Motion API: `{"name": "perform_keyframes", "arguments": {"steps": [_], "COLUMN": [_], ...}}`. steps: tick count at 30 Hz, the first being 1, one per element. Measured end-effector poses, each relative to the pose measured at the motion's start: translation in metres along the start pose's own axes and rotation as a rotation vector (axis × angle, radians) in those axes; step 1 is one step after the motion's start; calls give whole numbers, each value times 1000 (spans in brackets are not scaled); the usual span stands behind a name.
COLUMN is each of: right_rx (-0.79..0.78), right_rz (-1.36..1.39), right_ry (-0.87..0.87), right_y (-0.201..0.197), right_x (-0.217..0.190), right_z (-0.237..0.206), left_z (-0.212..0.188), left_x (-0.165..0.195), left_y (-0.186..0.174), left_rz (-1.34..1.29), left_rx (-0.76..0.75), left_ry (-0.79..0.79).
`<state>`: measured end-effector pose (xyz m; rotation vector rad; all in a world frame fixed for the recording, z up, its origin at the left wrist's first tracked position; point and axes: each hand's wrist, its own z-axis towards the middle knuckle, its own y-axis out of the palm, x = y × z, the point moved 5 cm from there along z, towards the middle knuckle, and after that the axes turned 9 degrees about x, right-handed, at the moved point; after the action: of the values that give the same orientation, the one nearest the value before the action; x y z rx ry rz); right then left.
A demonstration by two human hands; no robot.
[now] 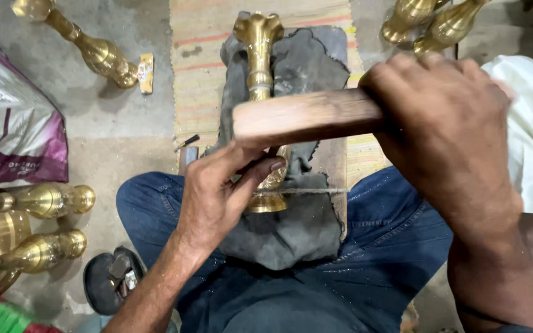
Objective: The person sits on the floor with a brass vase held against a padded board and works its decorated surface by hand, holding a chisel against the metal and striking it with a wooden mallet, repositioning the chisel around the vase as they go.
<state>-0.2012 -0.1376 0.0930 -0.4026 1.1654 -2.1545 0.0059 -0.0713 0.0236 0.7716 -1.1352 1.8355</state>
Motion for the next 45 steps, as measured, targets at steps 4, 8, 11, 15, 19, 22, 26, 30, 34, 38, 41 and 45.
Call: {"name": "perform_keyframes", "arguments": {"steps": [4, 8, 11, 15, 19, 22, 26, 30, 34, 38, 41, 45], "right_rx": [-35, 67, -127, -83, -265, -496, -206, -425, -461, -514, -233, -378], "right_rz": [203, 102, 667, 131, 599, 686, 747, 901, 1114, 1168, 1076, 890], "right_ry": [51, -47, 342, 24, 465, 742, 383, 685, 745, 887, 591, 648], "right_y": [-5, -12, 3, 23, 74, 114, 124, 150, 155, 158, 142, 139], "right_x": [2, 1, 18, 13, 16, 1, -23, -15, -9, -10, -13, -3], "right_z": [5, 9, 3, 6, 4, -6, 6, -8, -15, -27, -19, -20], "left_z": [0, -1, -4, -12, -24, -29, -33, -35, -34, -29, -24, -8], "left_x": [-3, -4, -11, -24, -44, -58, -64, -60, -50, -46, -52, -44], "left_y": [0, 2, 3, -2, -20, -20, -12, -12, -14, -13, -14, -23], "left_rz": [23, 86, -50, -86, -341, -101, -5, -4, 13, 35, 71, 86], "left_rx": [22, 70, 118, 240, 551, 533, 413, 423, 450, 445, 391, 288], "left_ry": [-77, -15, -63, -95, -186, -292, -318, -332, -305, -283, -353, -240]}}
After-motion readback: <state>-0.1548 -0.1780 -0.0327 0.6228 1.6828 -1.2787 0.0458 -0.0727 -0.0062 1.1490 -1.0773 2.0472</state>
